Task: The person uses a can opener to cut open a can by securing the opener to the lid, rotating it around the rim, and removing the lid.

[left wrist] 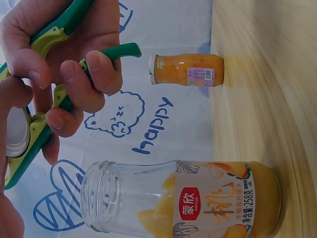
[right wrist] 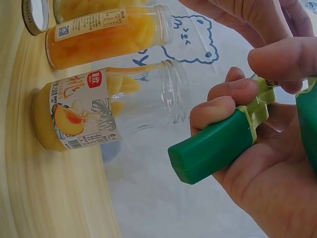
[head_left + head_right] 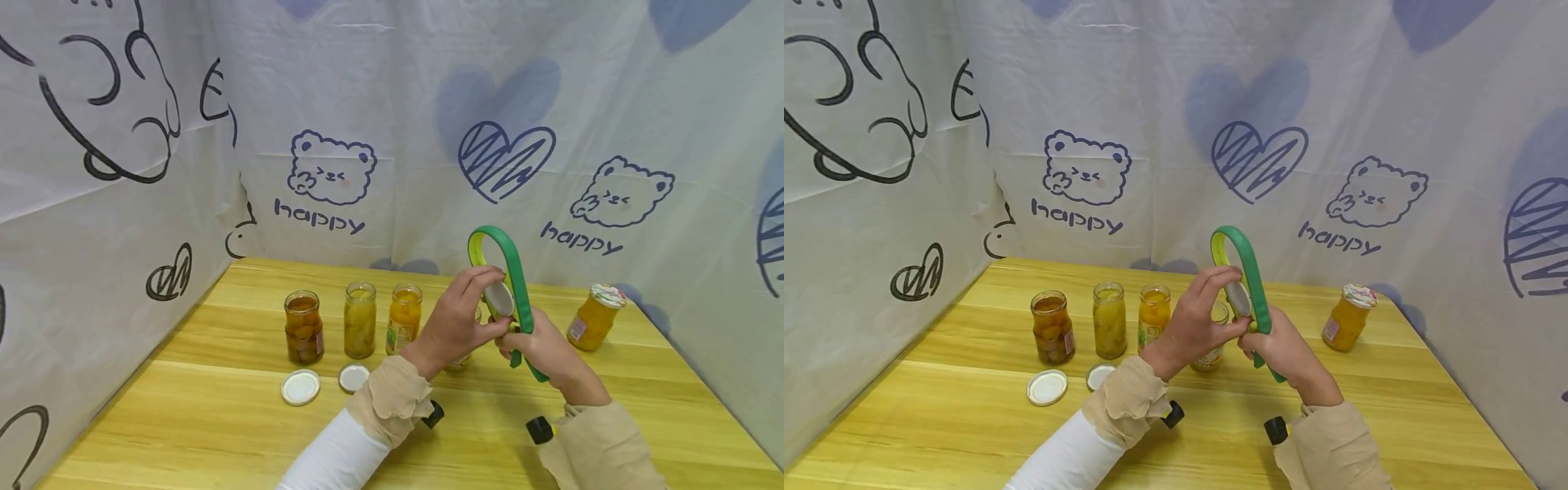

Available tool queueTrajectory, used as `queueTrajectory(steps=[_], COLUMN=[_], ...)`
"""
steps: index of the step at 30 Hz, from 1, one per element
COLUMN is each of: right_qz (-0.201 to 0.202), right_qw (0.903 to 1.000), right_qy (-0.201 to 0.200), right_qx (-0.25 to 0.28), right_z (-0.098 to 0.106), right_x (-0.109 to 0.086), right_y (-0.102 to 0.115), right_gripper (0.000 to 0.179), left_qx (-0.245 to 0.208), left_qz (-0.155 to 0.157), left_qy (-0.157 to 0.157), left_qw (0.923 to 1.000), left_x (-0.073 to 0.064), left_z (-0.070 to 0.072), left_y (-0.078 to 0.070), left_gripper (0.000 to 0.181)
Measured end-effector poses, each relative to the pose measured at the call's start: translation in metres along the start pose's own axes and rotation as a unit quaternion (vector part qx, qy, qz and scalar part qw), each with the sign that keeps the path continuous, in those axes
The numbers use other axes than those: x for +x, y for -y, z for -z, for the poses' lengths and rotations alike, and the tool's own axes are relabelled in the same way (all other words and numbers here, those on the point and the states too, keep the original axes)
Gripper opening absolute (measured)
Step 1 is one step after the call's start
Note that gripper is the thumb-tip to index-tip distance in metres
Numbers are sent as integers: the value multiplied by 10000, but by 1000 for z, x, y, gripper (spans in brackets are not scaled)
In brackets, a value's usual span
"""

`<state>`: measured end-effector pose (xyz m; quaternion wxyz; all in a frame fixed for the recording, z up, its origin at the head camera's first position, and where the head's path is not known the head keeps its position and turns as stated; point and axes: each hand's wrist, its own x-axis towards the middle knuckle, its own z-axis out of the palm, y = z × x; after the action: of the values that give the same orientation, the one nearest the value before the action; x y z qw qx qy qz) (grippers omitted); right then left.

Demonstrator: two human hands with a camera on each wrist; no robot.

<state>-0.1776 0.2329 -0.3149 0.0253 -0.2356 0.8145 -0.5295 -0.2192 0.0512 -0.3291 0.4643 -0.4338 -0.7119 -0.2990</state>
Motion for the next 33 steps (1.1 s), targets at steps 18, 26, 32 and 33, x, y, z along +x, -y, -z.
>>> queueTrajectory(steps=[18, 26, 32, 33], right_qz=[88, 170, 112, 101], right_qw=[9996, 9990, 9992, 9992], right_qy=[262, 402, 391, 385], right_qx=[26, 81, 21, 11], right_z=[0, 0, 0, 0], right_x=[0, 1, 0, 0], right_y=[1, 0, 0, 0], right_gripper=[5, 4, 4, 4], left_qx=[147, 191, 218, 216], left_qz=[1, 0, -21, -20], left_qy=[4, 21, 41, 47], left_qw=[9999, 9998, 9998, 9998], left_x=[0, 1, 1, 1], left_z=[2, 4, 4, 4], left_y=[-1, -1, -1, -1], left_gripper=[59, 58, 58, 58])
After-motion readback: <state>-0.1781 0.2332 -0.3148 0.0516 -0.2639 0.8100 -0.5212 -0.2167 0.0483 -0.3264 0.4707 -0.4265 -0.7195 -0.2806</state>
